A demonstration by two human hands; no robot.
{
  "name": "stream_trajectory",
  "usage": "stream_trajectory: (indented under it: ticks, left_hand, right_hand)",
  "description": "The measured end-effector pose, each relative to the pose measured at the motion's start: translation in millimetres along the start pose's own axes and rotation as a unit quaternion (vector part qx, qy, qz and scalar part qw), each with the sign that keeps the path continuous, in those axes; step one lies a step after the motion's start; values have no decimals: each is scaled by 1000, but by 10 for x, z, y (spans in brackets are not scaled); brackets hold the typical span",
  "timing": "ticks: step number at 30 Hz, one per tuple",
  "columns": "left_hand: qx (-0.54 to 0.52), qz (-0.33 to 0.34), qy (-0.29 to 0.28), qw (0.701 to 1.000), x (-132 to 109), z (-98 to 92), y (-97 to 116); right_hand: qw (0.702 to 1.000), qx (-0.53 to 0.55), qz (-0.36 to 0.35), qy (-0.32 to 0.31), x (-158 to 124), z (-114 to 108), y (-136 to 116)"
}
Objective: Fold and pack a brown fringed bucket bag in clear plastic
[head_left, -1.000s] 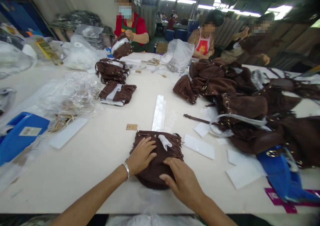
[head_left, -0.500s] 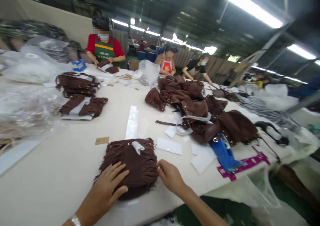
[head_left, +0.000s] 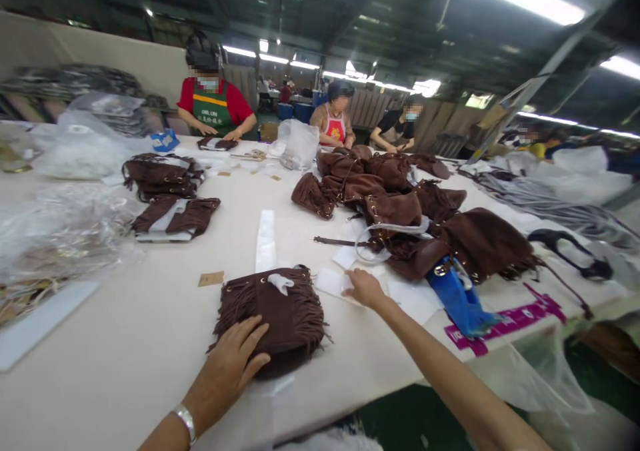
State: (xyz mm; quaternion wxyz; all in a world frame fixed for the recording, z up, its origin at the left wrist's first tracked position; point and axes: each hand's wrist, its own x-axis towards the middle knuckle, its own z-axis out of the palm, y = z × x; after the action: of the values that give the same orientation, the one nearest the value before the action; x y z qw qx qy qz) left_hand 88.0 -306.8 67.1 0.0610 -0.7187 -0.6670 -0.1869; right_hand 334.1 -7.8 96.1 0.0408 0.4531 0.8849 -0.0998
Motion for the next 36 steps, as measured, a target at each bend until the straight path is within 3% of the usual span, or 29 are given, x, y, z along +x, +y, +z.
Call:
stream_trajectory:
  ticks: [4, 7, 9, 10, 12, 14, 17, 20, 23, 25, 30, 33, 36]
  left_hand:
    - [33, 34, -7, 999, 26, -200, 77]
    - [34, 82, -54, 995, 52, -266, 48]
    - [11, 64, -82, 995, 75, -280, -9]
    - [-4, 47, -90, 995, 89, -287, -40]
    - [-33, 27, -108, 993, 117, -311, -98]
    - [-49, 32, -131, 990, 142, -349, -145]
    - [-66, 43, -160, 984, 157, -416, -211]
    - [-108, 50, -182, 976, 140, -458, -302]
    - [-152, 56, -184, 969, 106, -461, -418]
    - [-164, 56, -174, 969, 79, -454, -504]
    - [-107, 57, -178, 977, -33, -514, -783]
    - [-56, 22, -164, 985, -124, -640, -921]
    - [-20, -23, -117, 993, -144, -788, -850]
  right_hand:
    - [1000, 17, 16, 9, -144, -181, 76]
    - [997, 52, 30, 41, -605, -367, 54]
    - [986, 164, 10, 20, -1052, -378, -119]
    - [957, 289, -10, -20, -1284, -328, -263]
    - [840, 518, -26, -161, -1690, -116, -637]
    - [730, 621, 4, -287, -1938, 187, -1036]
    - [621, 684, 57, -377, -1996, 598, -1441]
    - [578, 745, 104, -318, -1934, 776, -1488]
    - [585, 774, 144, -195, -2001, 771, -1383]
    - [592, 773, 171, -148, -2086, 756, -1375]
    - [573, 782, 219, -112, -2094, 860, -1680]
    - [537, 802, 246, -89, -1991, 950, -1892]
    - [492, 828, 261, -68, -1915, 984, -2009]
